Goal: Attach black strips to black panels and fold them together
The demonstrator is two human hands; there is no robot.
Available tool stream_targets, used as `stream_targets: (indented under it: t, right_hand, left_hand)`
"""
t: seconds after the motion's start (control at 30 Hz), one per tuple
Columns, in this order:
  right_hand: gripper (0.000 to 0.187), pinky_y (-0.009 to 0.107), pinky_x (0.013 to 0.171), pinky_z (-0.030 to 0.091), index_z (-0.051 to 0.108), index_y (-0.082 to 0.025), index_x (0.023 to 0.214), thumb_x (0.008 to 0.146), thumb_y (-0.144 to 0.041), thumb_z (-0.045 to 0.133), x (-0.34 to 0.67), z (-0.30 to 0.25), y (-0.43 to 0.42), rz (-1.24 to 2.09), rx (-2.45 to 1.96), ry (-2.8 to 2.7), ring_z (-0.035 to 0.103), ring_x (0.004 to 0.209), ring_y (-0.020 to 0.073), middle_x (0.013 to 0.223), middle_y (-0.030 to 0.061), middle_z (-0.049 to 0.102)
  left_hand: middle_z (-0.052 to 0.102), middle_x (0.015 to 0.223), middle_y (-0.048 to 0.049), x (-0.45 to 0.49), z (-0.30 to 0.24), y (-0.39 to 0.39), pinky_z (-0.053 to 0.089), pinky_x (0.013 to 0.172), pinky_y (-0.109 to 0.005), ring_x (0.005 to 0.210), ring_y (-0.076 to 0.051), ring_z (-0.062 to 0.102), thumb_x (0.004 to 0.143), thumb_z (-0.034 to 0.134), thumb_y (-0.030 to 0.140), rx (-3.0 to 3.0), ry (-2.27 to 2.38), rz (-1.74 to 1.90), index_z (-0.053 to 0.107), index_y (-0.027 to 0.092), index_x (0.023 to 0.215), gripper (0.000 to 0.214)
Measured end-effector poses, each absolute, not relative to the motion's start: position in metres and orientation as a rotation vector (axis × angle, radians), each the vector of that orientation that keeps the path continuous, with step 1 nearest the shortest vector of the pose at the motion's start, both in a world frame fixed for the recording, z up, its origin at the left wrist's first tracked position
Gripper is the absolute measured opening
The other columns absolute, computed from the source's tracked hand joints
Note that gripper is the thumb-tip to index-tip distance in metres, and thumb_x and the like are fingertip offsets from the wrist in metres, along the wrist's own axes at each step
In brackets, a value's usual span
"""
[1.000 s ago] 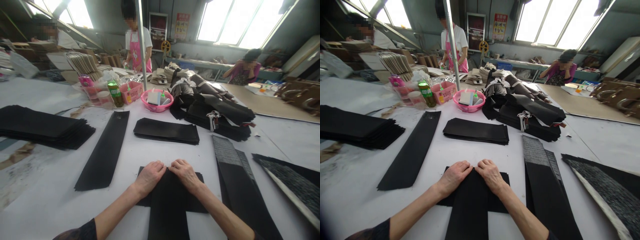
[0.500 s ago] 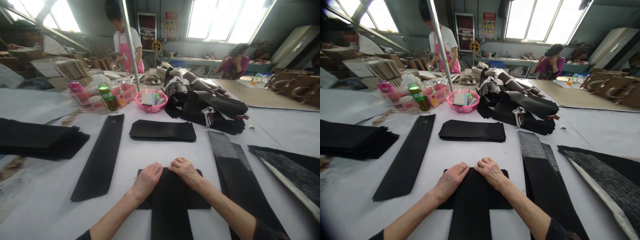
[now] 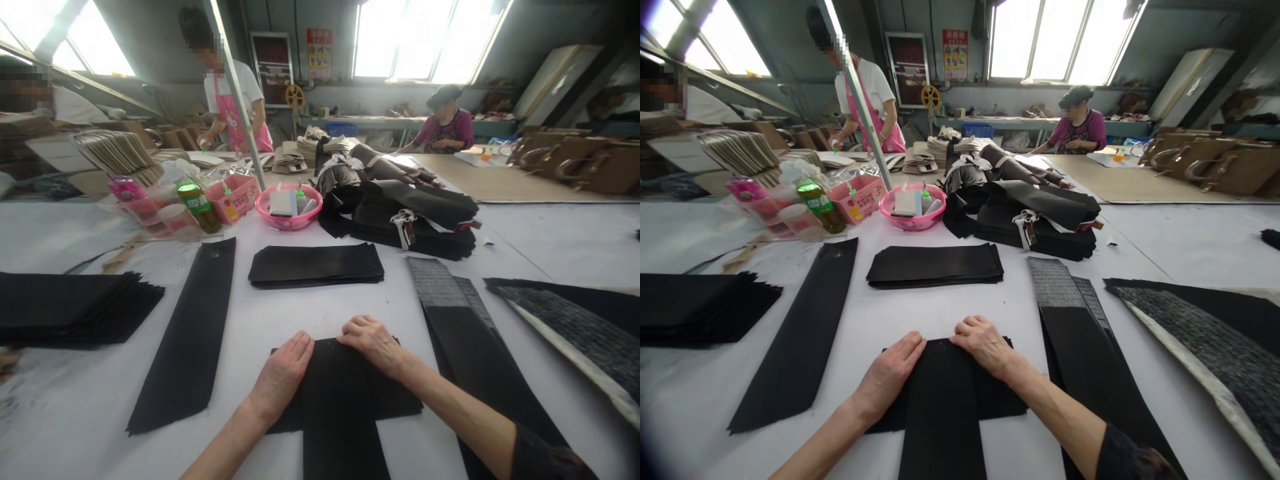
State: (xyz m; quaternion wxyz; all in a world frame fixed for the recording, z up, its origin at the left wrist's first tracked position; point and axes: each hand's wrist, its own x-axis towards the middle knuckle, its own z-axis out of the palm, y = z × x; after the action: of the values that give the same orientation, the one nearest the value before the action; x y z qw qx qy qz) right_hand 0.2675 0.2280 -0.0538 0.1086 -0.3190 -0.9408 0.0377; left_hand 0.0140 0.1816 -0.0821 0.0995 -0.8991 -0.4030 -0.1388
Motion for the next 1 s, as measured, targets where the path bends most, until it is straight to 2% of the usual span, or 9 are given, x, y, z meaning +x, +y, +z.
stream_targets:
  t: [0.17, 0.43, 0.67, 0.77, 0.87, 1.0]
  right_hand:
    - [0.016, 0.028, 0.081, 0.044, 0.066, -0.024, 0.105, 0.095, -0.020, 0.053, 0.276, -0.056, 0.227, 0.137, -0.960, -2.757, 0.054, 0.092, 0.0146, 0.097, 0.0013, 0.064]
    - [0.021, 0.026, 0.083, 0.048, 0.065, -0.024, 0.108, 0.094, -0.016, 0.052, 0.282, -0.054, 0.224, 0.219, -0.984, -2.720, 0.055, 0.098, 0.0145, 0.103, 0.0024, 0.063]
    - [0.024, 0.028, 0.081, 0.049, 0.064, -0.024, 0.107, 0.093, -0.011, 0.050, 0.296, -0.051, 0.214, 0.219, -1.079, -2.665, 0.057, 0.096, 0.0160, 0.103, 0.0039, 0.061]
    - [0.023, 0.026, 0.077, 0.049, 0.066, -0.025, 0.103, 0.093, -0.011, 0.050, 0.301, -0.045, 0.212, 0.220, -1.126, -2.655, 0.058, 0.094, 0.0154, 0.101, 0.0030, 0.063]
    - [0.021, 0.023, 0.075, 0.049, 0.068, -0.027, 0.100, 0.094, -0.015, 0.052, 0.298, -0.039, 0.214, 0.232, -1.163, -2.645, 0.059, 0.090, 0.0140, 0.098, -0.0001, 0.066]
    - [0.019, 0.025, 0.076, 0.050, 0.069, -0.025, 0.099, 0.095, -0.018, 0.051, 0.283, -0.039, 0.217, 0.214, -1.266, -2.566, 0.060, 0.090, 0.0151, 0.100, 0.0012, 0.067]
  left_hand:
    - [0.062, 0.122, -0.0161, 0.010, -0.085, 0.180, 0.053, 0.098, -0.038, 0.115, -0.026, 0.060, 0.083, 0.042, -0.006, -2.645, -1.191, -0.407, 0.056, 0.007, 0.119, 0.041]
    - [0.063, 0.122, -0.0139, 0.003, -0.087, 0.175, 0.054, 0.096, -0.037, 0.115, -0.023, 0.061, 0.085, 0.037, -0.005, -2.606, -1.269, -0.470, 0.056, 0.012, 0.117, 0.041]
    - [0.060, 0.122, -0.0124, 0.002, -0.093, 0.175, 0.052, 0.099, -0.041, 0.118, -0.023, 0.058, 0.092, 0.042, 0.006, -2.655, -1.446, -0.632, 0.056, 0.016, 0.111, 0.026]
    - [0.060, 0.118, -0.0076, 0.001, -0.084, 0.174, 0.053, 0.097, -0.037, 0.113, -0.019, 0.059, 0.093, 0.043, 0.010, -2.718, -1.544, -0.723, 0.056, 0.019, 0.101, 0.018]
    - [0.061, 0.106, -0.0038, 0.002, -0.068, 0.175, 0.056, 0.086, -0.031, 0.100, -0.016, 0.063, 0.093, 0.045, 0.011, -2.754, -1.709, -0.796, 0.054, 0.020, 0.095, 0.013]
    - [0.059, 0.111, -0.0059, 0.019, -0.053, 0.177, 0.053, 0.089, -0.034, 0.103, -0.018, 0.060, 0.092, 0.042, 0.008, -2.671, -1.731, -0.767, 0.055, 0.020, 0.107, 0.023]
